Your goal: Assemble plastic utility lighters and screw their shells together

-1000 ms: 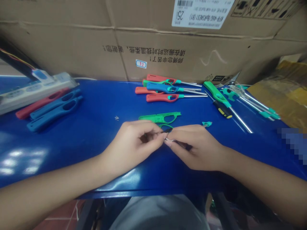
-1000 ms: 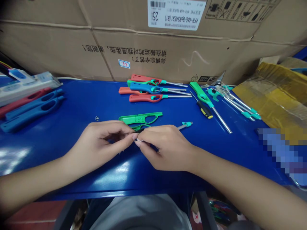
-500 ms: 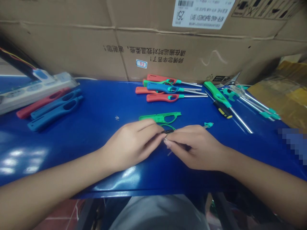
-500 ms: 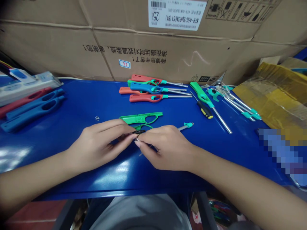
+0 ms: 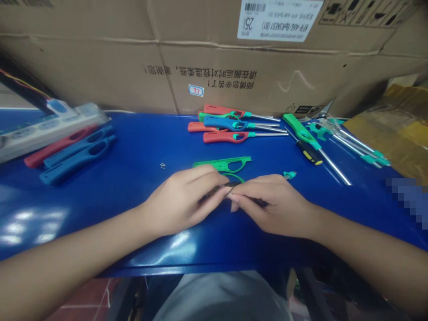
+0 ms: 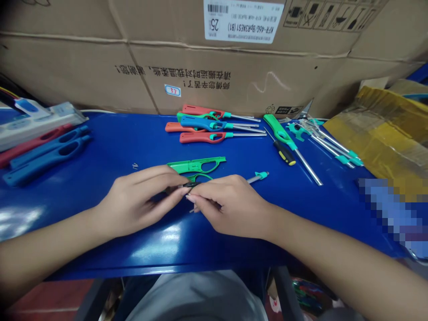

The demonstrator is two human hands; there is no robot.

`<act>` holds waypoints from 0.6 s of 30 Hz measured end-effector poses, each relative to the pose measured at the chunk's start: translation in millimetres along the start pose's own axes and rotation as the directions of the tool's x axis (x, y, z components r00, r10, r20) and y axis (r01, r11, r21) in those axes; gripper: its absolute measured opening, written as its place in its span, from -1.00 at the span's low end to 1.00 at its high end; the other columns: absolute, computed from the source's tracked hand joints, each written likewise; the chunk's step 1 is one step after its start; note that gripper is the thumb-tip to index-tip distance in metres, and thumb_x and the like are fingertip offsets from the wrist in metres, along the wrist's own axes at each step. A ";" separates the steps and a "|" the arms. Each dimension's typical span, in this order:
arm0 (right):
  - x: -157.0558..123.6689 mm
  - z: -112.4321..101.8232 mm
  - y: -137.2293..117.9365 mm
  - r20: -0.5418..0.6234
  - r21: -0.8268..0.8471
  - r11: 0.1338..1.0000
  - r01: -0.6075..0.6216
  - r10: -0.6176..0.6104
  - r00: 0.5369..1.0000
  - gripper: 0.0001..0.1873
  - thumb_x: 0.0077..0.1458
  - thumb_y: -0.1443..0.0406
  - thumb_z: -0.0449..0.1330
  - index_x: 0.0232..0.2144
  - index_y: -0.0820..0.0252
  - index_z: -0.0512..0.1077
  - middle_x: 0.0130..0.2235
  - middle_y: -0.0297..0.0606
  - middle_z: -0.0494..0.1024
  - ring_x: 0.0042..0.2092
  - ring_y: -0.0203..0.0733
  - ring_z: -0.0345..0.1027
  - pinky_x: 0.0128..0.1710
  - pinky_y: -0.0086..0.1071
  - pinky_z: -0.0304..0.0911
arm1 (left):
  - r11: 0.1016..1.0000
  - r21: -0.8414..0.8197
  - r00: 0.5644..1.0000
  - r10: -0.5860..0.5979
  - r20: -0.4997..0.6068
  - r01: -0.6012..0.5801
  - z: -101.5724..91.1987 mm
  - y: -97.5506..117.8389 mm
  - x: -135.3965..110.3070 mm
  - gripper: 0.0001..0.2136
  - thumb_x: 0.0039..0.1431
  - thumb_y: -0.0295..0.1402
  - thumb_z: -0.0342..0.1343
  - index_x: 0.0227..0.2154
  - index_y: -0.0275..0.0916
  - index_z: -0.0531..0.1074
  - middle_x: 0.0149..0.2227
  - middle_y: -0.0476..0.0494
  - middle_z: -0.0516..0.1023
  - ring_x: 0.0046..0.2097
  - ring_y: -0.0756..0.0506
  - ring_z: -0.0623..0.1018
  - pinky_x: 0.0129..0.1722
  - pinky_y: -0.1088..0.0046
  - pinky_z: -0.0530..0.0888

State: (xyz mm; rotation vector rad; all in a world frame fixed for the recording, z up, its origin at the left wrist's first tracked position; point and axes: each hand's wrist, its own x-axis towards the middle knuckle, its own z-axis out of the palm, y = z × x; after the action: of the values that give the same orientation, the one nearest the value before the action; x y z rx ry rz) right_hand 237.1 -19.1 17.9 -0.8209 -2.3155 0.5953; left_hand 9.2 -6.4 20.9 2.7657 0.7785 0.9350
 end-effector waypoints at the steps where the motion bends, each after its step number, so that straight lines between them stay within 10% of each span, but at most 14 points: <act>1: 0.3 -0.5 0.4 -0.006 -0.019 1.000 0.000 0.000 1.000 -0.77 0.31 0.40 0.16 -0.40 0.16 0.53 -0.40 -0.42 0.67 -0.36 -0.35 0.55 -0.28 -0.48 0.35 | 0.995 -0.086 0.999 -0.052 0.004 0.052 -0.1 0.3 1.0 -0.88 0.39 -0.45 0.08 -0.14 -0.31 0.52 -0.26 -0.14 0.62 -0.25 -0.02 0.59 -0.20 0.50 0.54; 6: 1.5 -1.9 3.6 -0.038 -0.051 0.999 -0.012 0.011 0.999 -0.77 0.31 0.40 0.16 -0.39 0.16 0.54 -0.37 -0.42 0.69 -0.34 -0.36 0.57 -0.26 -0.50 0.35 | 0.915 -0.324 0.969 -0.246 0.029 0.242 -2.3 3.3 5.9 -0.85 0.37 -0.45 0.12 -0.12 -0.25 0.59 -0.23 -0.09 0.66 -0.24 0.01 0.62 -0.15 0.55 0.55; 13: -0.3 0.1 7.6 -0.020 -0.107 0.994 0.009 -0.011 1.000 -0.76 0.33 0.37 0.14 -0.39 0.15 0.54 -0.39 -0.41 0.68 -0.34 -0.31 0.58 -0.29 -0.45 0.35 | 0.559 -0.602 0.808 -0.511 0.293 0.571 -1.1 2.7 11.3 -0.86 0.29 -0.35 0.20 -0.32 -0.28 0.62 -0.42 -0.04 0.64 -0.49 0.05 0.56 -0.48 0.62 0.53; 18: 1.3 2.0 7.0 -0.072 -0.092 0.995 -0.025 0.018 0.997 -0.78 0.29 0.38 0.17 -0.39 0.18 0.56 -0.44 -0.39 0.65 -0.41 -0.34 0.52 -0.36 -0.48 0.31 | 0.673 -0.514 0.844 -0.472 0.255 0.532 -3.1 1.1 9.9 -0.86 0.30 -0.35 0.20 -0.32 -0.25 0.63 -0.40 -0.03 0.63 -0.44 0.05 0.56 -0.45 0.64 0.49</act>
State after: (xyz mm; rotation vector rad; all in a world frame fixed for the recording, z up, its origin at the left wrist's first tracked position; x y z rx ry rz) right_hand 237.8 -13.8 12.9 -0.8966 -2.2864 0.4636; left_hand 14.6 -2.4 29.0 1.9058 0.9789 0.7402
